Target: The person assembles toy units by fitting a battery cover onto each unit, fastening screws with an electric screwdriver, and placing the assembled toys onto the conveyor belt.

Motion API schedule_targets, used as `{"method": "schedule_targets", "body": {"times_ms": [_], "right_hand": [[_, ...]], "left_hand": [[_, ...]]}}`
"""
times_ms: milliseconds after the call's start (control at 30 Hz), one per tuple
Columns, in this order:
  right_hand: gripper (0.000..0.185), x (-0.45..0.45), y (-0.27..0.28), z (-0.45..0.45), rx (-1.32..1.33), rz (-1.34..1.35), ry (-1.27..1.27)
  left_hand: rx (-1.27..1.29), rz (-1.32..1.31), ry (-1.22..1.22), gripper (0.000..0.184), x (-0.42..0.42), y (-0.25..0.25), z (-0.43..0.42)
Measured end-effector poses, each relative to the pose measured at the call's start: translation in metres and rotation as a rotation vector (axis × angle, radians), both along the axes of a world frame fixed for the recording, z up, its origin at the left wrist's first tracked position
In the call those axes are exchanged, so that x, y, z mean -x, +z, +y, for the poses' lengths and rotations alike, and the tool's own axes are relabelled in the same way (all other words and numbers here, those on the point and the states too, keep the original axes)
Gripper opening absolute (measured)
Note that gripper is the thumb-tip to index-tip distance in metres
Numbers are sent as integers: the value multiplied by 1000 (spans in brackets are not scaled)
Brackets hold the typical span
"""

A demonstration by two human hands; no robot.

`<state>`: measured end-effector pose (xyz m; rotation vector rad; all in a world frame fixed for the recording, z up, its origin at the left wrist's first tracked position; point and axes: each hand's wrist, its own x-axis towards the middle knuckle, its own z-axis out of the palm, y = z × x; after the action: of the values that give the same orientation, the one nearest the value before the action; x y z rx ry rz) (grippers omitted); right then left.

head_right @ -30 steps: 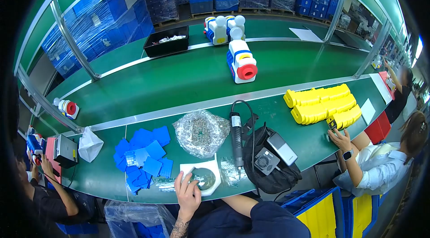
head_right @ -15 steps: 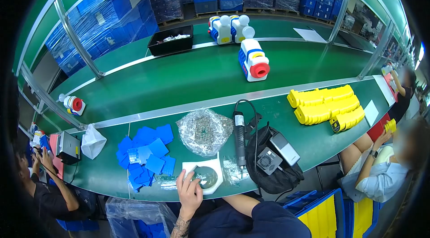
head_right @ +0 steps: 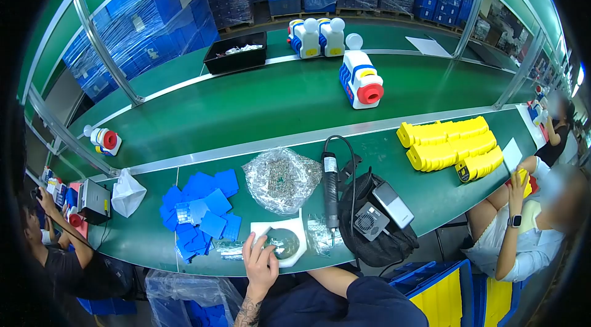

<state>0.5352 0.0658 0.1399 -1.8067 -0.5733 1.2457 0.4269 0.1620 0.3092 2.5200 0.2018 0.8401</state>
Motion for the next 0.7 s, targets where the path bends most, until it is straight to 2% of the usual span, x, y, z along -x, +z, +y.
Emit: {"method": "schedule_targets", "body": {"times_ms": [700], "right_hand": [[35, -1, 1, -5, 4, -69, 16]], "left_hand": [[4, 0, 6, 18, 0, 1, 0]]}}
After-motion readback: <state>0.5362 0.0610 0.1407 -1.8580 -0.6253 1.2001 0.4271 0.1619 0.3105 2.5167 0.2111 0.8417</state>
